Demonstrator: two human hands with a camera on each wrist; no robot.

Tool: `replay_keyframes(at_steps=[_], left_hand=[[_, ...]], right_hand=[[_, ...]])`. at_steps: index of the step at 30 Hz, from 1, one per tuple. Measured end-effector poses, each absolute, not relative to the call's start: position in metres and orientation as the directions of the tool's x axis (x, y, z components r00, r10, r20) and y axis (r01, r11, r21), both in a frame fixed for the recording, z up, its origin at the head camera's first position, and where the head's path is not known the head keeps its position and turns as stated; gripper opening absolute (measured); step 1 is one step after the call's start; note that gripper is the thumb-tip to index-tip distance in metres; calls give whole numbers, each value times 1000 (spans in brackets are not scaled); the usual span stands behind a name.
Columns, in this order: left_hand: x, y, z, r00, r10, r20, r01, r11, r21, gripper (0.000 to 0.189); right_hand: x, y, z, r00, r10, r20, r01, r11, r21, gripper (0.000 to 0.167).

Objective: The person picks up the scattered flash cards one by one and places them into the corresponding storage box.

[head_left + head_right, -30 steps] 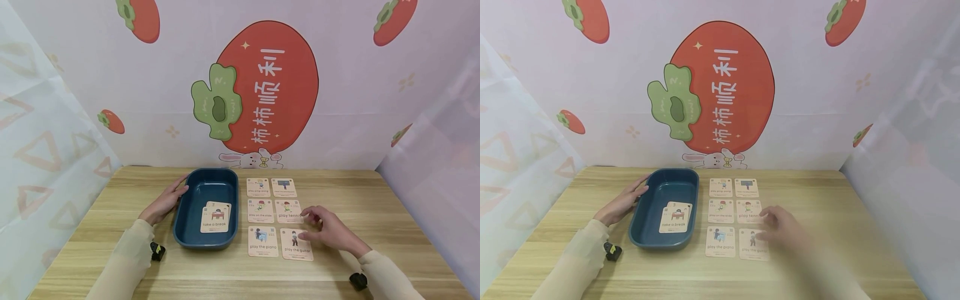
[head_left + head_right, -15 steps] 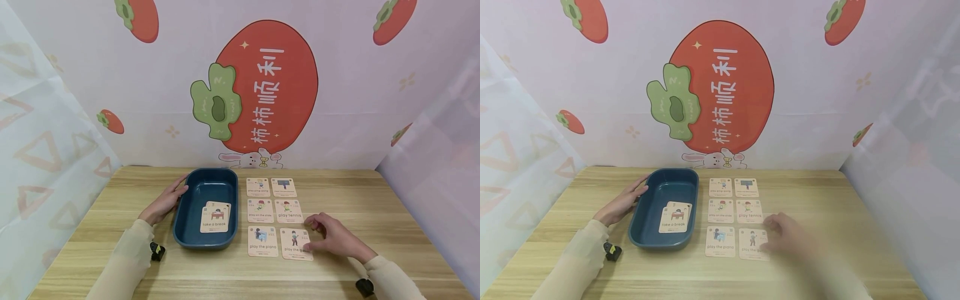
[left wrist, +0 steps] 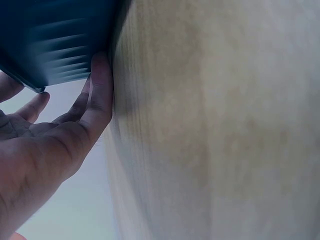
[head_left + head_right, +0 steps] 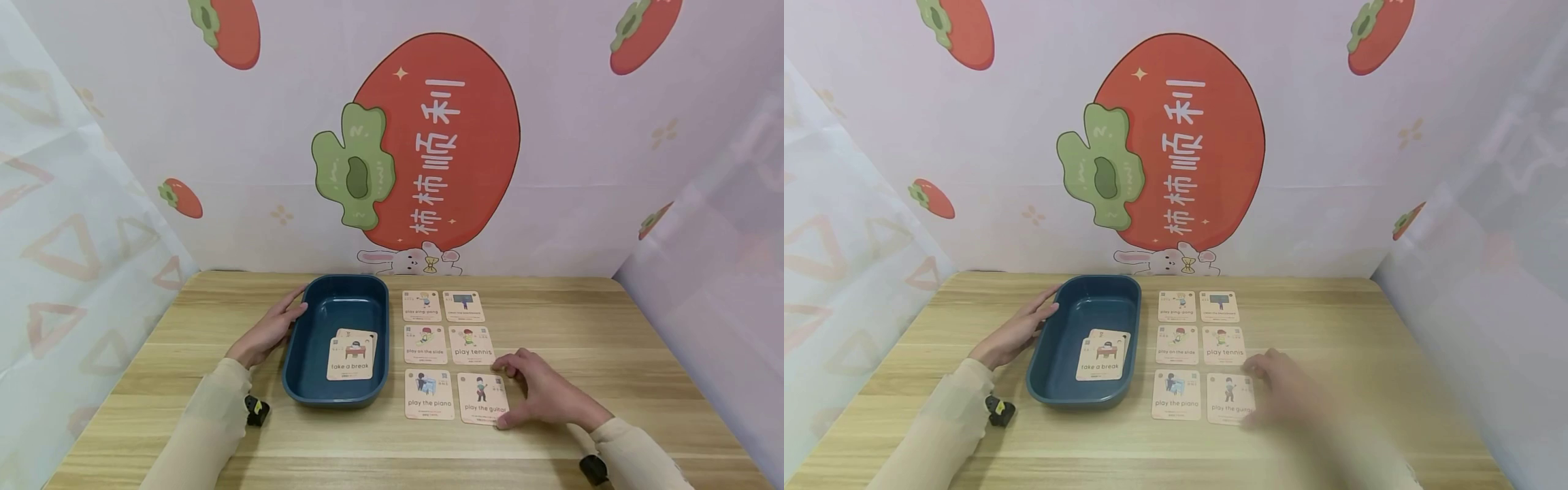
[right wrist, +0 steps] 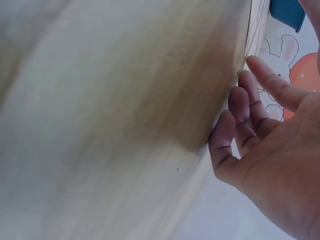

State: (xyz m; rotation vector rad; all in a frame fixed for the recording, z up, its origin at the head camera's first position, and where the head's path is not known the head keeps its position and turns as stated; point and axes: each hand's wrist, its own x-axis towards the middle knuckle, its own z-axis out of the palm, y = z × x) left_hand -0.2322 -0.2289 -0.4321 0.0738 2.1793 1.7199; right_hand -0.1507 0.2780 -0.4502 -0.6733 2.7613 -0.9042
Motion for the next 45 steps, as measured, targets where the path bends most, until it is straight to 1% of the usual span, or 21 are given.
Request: replay_keyframes(at_steps=[5, 9, 14, 23, 32, 39, 43, 45], left_hand=[[-232, -228, -432, -934, 252, -252, -183, 268, 946, 62], [-232, -227, -432, -935, 253, -250, -181, 267, 946, 62], [-232, -228, -432, -934, 258, -247, -179, 261, 949, 61], [-232, -228, -431, -934, 259, -245, -176, 265, 948, 62], [-232, -228, -432, -933, 261, -249, -179, 265, 948, 62], [-232, -229, -432, -933, 264, -245, -176, 260, 950, 62], [-232, -229, -432, -933, 265, -242, -173, 259, 950, 62], [-232, -228, -432, -934, 262, -242, -172, 263, 949, 62]], right_hand=[[-153, 280, -459, -890, -457, -7, -377, 744, -552, 87], [-153, 282, -463, -889, -458, 5, -391, 754, -527, 86], [-153, 282, -462, -887, -461, 6, -395, 755, -523, 84], [-152, 278, -452, -882, -472, -14, -383, 732, -563, 76], [-150, 275, -448, -877, -481, 13, -402, 718, -568, 79], [-153, 274, -449, -877, -481, 9, -386, 693, -609, 80], [-153, 272, -442, -882, -472, -9, -361, 686, -631, 77], [-151, 270, -436, -885, -465, -13, -349, 683, -642, 73]])
